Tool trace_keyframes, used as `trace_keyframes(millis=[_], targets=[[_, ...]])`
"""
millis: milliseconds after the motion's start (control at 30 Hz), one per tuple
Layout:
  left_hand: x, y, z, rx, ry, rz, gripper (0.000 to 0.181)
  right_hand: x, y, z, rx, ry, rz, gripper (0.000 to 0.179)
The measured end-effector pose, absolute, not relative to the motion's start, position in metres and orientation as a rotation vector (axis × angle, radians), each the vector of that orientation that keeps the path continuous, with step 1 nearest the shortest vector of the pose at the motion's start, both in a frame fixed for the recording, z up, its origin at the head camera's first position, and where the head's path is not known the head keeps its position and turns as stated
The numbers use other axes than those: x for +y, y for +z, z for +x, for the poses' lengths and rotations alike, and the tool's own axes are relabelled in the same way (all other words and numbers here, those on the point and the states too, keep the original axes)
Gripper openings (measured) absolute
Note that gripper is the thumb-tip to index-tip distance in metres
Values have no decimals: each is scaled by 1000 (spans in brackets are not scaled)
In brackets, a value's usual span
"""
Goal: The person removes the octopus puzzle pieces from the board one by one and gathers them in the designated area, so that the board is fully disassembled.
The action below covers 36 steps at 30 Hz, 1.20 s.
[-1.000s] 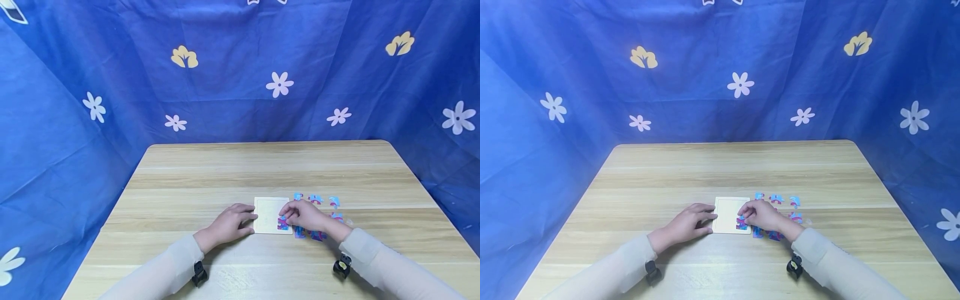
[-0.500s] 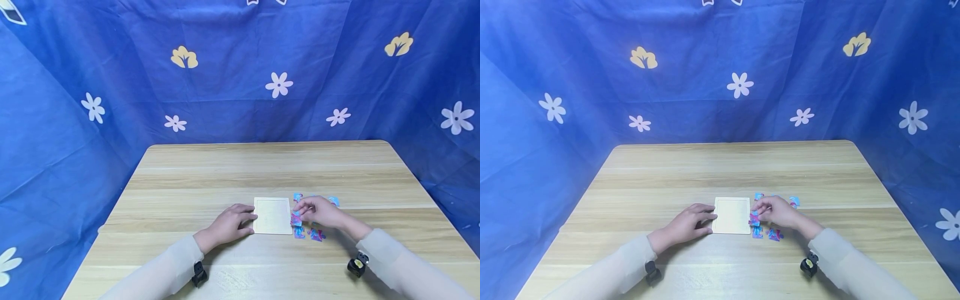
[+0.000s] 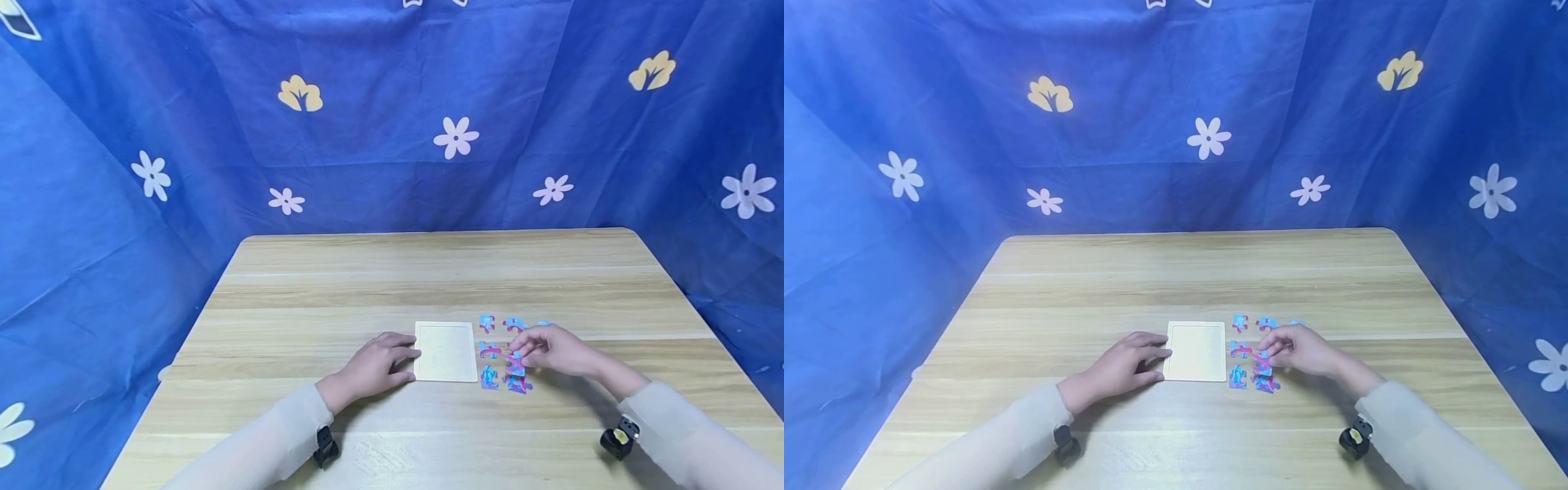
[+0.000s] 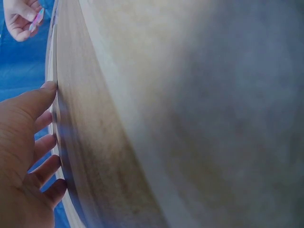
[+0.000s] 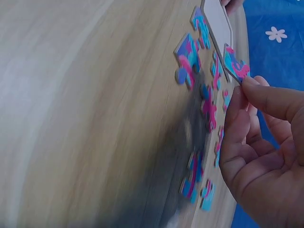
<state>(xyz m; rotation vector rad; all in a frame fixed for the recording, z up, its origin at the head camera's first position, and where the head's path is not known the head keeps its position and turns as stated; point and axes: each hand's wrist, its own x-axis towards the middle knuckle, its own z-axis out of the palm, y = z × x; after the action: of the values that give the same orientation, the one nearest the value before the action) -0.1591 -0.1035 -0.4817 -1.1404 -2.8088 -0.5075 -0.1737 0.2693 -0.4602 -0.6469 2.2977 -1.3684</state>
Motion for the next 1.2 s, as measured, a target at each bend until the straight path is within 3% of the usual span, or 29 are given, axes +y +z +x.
trace_keyframes(millis=[600,1200], targets=[[-106,-478,-162,-2822,-525,-1148,43,310,-464,-164,2186,-1332,-677,24],[-107,-475,-162,-2814,-527,-1156,43,317,-466,-158,2210,-1289,-598,24]])
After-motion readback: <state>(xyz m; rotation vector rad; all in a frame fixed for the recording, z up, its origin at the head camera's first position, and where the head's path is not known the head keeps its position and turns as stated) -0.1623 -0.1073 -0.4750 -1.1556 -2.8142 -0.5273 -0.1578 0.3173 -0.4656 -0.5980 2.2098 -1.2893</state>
